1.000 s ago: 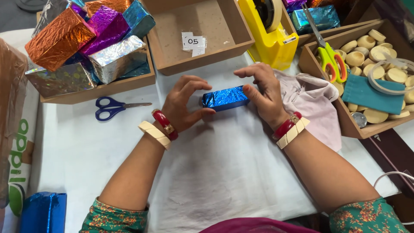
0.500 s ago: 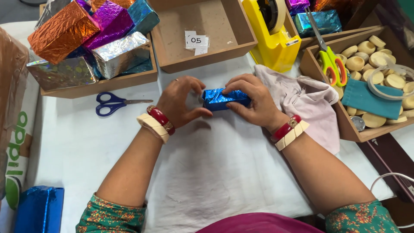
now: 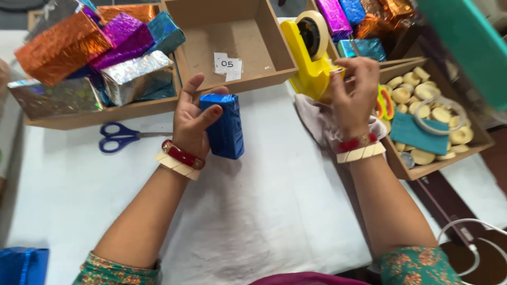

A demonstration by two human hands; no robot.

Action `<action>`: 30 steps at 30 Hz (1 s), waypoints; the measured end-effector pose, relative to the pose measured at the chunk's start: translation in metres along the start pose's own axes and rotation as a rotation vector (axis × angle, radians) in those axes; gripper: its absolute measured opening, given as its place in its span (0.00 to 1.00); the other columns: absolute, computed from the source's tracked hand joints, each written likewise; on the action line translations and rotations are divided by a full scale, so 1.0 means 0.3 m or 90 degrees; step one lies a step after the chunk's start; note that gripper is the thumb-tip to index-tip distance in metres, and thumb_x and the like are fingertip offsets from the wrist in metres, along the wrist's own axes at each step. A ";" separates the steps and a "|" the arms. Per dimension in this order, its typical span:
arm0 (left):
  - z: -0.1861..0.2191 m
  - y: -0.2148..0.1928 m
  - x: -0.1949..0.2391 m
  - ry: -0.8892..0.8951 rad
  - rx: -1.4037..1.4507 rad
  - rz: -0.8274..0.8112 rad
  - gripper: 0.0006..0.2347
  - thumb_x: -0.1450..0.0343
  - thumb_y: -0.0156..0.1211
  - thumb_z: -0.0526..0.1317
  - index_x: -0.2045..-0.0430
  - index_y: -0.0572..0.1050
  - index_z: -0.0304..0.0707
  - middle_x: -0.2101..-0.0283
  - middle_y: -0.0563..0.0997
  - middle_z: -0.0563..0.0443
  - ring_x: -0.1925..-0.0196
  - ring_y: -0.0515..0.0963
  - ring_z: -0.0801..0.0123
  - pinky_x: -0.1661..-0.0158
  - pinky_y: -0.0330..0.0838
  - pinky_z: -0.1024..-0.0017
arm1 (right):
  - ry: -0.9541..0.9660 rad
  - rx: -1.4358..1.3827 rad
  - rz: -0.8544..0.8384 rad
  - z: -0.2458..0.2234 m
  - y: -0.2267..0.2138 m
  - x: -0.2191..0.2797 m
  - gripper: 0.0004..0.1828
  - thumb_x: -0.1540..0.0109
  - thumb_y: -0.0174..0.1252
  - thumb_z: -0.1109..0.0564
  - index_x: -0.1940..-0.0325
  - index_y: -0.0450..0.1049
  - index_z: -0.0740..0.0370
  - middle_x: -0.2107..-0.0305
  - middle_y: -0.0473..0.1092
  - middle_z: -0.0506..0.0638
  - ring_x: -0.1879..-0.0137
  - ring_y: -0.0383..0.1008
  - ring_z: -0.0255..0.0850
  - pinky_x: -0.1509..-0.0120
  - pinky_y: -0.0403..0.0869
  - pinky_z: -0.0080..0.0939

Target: The person wraps a small rectangular object with shiny blue foil paper. They fold the edges and corners of the paper around the object and secure the folds with clear adhesive tape. Finally, the wrapped gift is placed into a cardboard box.

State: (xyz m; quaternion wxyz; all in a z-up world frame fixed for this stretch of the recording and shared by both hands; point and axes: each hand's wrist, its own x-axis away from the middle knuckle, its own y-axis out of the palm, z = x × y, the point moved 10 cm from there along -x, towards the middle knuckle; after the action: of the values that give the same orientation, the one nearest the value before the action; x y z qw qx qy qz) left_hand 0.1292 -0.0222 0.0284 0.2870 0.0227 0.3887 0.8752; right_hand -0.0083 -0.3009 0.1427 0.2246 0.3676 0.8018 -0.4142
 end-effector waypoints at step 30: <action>-0.184 0.047 0.019 -0.130 -0.391 -0.148 0.32 0.39 0.75 0.44 0.40 0.65 0.43 0.41 0.73 0.44 0.45 0.77 0.64 0.47 0.77 0.66 | 0.284 -0.382 -0.149 0.346 0.141 -0.102 0.06 0.37 0.60 0.63 0.57 0.79 0.64 0.64 0.77 0.43 0.57 0.74 0.30 0.48 0.72 0.30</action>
State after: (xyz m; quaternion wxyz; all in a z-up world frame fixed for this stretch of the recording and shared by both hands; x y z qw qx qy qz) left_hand 0.1030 -0.0635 -0.0013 0.4153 -0.0219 0.0765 0.9062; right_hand 0.0497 -0.3829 0.0844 0.0934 0.2724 0.9530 -0.0939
